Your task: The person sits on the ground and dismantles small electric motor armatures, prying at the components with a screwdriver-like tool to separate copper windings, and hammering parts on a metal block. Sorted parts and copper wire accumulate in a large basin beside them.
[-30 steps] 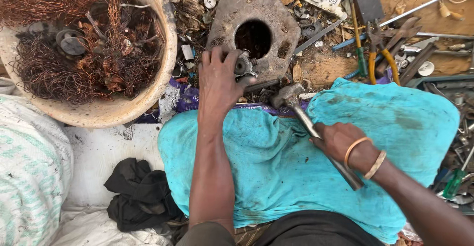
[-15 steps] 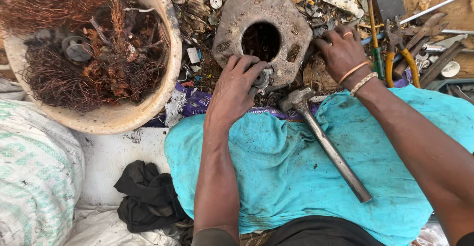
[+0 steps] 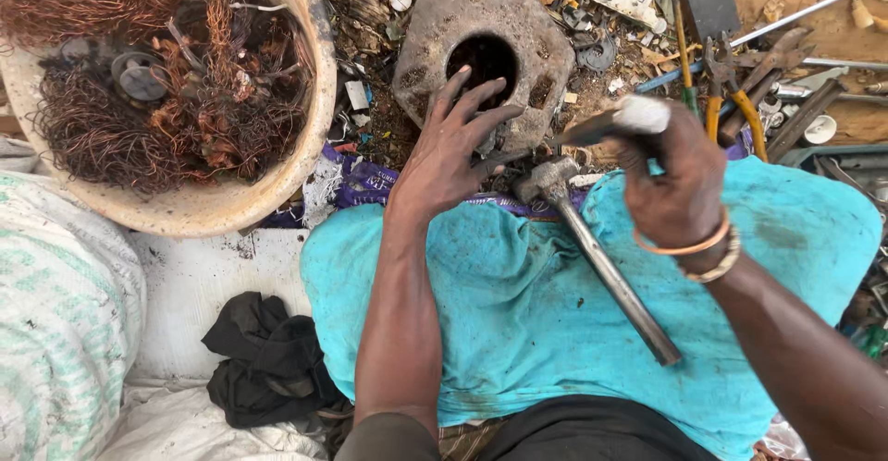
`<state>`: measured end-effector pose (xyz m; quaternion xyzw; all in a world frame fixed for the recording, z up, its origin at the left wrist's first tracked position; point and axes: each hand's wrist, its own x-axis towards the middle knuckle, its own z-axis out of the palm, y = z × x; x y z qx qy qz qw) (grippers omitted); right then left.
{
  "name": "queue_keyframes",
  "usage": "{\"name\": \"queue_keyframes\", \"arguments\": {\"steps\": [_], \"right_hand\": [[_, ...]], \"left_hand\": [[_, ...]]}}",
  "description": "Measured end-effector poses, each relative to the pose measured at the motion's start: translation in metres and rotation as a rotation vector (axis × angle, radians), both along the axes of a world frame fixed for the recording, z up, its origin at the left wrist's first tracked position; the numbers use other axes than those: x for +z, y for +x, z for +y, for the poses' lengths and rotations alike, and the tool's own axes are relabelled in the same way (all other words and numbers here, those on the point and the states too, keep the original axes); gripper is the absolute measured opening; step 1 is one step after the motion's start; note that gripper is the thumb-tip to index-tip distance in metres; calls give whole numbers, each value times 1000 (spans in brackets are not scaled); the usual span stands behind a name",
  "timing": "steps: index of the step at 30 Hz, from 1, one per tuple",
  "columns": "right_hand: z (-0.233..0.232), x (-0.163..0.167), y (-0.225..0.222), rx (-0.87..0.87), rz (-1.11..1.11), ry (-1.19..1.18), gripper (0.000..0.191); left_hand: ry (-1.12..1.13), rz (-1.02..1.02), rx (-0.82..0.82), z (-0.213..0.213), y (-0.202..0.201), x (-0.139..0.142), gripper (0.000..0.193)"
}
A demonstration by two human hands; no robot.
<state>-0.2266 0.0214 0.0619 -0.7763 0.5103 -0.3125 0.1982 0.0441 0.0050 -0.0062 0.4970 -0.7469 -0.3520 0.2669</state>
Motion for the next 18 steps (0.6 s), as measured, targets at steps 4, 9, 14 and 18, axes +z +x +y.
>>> {"name": "queue_keyframes", "arguments": {"steps": [4,9,14,18], "right_hand": [[6,18,42,32,-93,-35,30],[5,17,69,-4,-158,24,28],[5,11,74,-9,-195,54,30],[5,6,73,-5,-184,52,30]], "left_hand": [[27,-19,3,2,-3,-5,77],[15,-17,16,1,-3,-7,70],[37,-19,24,3,-1,-6,61],[24,-18,33,3,-3,-5,59]]}}
